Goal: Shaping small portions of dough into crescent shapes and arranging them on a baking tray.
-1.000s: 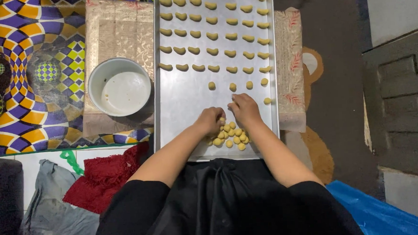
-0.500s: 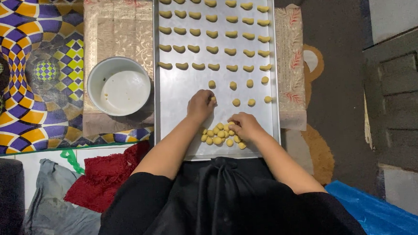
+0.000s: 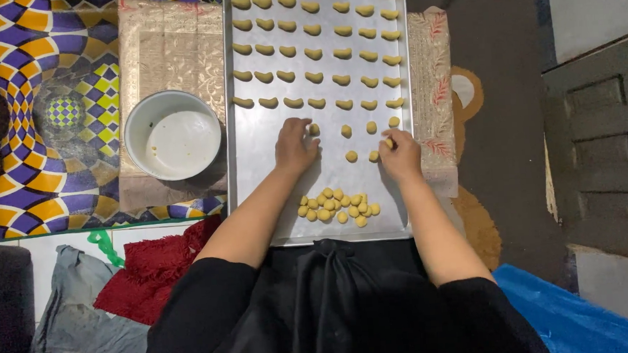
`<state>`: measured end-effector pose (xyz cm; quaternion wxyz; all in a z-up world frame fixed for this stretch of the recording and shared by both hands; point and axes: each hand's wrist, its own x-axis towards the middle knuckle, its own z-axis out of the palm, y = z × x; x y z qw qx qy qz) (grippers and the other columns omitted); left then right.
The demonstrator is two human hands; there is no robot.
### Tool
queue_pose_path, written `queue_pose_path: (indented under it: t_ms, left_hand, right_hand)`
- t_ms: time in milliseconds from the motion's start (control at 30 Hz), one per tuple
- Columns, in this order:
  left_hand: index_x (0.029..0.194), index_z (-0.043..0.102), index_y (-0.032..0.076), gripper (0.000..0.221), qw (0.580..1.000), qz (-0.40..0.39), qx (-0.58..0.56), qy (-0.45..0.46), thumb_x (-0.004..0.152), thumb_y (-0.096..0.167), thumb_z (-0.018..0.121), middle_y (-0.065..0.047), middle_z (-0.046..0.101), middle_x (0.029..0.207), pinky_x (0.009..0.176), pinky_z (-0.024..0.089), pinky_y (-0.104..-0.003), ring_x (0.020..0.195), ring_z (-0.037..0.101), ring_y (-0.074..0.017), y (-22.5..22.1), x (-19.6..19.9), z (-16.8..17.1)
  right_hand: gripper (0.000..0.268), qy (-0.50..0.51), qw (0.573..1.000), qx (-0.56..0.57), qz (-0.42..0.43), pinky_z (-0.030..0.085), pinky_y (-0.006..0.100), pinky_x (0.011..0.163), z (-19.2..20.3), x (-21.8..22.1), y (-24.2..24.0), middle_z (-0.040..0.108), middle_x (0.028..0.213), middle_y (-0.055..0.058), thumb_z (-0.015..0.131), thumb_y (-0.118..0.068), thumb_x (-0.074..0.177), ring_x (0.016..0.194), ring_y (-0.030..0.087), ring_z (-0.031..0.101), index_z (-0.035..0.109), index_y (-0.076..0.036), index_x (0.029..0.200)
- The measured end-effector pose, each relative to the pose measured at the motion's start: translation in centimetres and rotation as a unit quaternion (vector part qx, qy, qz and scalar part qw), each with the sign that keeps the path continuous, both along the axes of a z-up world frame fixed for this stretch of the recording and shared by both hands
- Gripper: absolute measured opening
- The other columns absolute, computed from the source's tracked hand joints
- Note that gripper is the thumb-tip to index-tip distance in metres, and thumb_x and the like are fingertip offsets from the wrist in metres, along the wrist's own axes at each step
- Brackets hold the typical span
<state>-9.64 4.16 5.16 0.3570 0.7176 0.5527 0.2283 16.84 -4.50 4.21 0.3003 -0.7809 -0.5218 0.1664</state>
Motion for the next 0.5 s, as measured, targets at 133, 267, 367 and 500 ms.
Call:
queue_pose_path:
  t_ms: [133, 267, 367, 500]
  left_hand:
    - [0.134, 0.061, 0.015, 0.054, 0.999, -0.020, -0.014, 0.036, 0.084, 0.017, 0.079, -0.008, 0.059, 0.123, 0.100, 0.054, -0.048, 0.114, 0.063, -0.0323, 2.5, 1.1, -3.4]
    - [0.128, 0.067, 0.022, 0.048, 0.996, -0.038, -0.027, 0.071, 0.082, 0.021, 0.081, -0.003, 0.062, 0.118, 0.097, 0.055, -0.044, 0.111, 0.065, -0.0277, 4.0, 1.6, -6.4]
    - [0.122, 0.071, 0.025, 0.041, 0.995, -0.037, -0.037, 0.086, 0.083, 0.024, 0.081, 0.000, 0.065, 0.114, 0.094, 0.055, -0.041, 0.109, 0.066, -0.0244, 4.2, 1.8, -6.2]
    - [0.127, 0.069, 0.024, 0.042, 0.994, -0.039, -0.049, 0.090, 0.086, 0.023, 0.079, -0.002, 0.066, 0.118, 0.096, 0.053, -0.041, 0.111, 0.065, -0.0242, 3.9, 1.8, -4.5]
  right_hand:
    - [0.049, -0.026, 0.995, -0.087, 0.031, 0.058, 0.042, 0.088, 2.4, -0.4, 3.0, 0.062, 0.108, 0.018, 0.071, -0.015, 0.089, 0.100, 0.031, 0.067, 0.066, -0.008, 0.137]
    - [0.046, -0.080, 0.977, -0.178, 0.085, 0.059, 0.040, 0.085, 2.7, -0.5, 4.6, 0.063, 0.111, 0.016, 0.070, -0.019, 0.091, 0.102, 0.030, 0.067, 0.068, -0.011, 0.137]
    - [0.041, -0.096, 0.972, -0.193, 0.089, 0.061, 0.039, 0.081, 2.7, -0.8, 4.7, 0.064, 0.107, 0.017, 0.071, -0.019, 0.091, 0.098, 0.031, 0.069, 0.071, -0.007, 0.130]
    - [0.045, -0.096, 0.976, -0.176, 0.086, 0.060, 0.043, 0.084, 2.4, -1.0, 4.1, 0.062, 0.109, 0.019, 0.073, -0.021, 0.091, 0.102, 0.036, 0.068, 0.068, -0.003, 0.133]
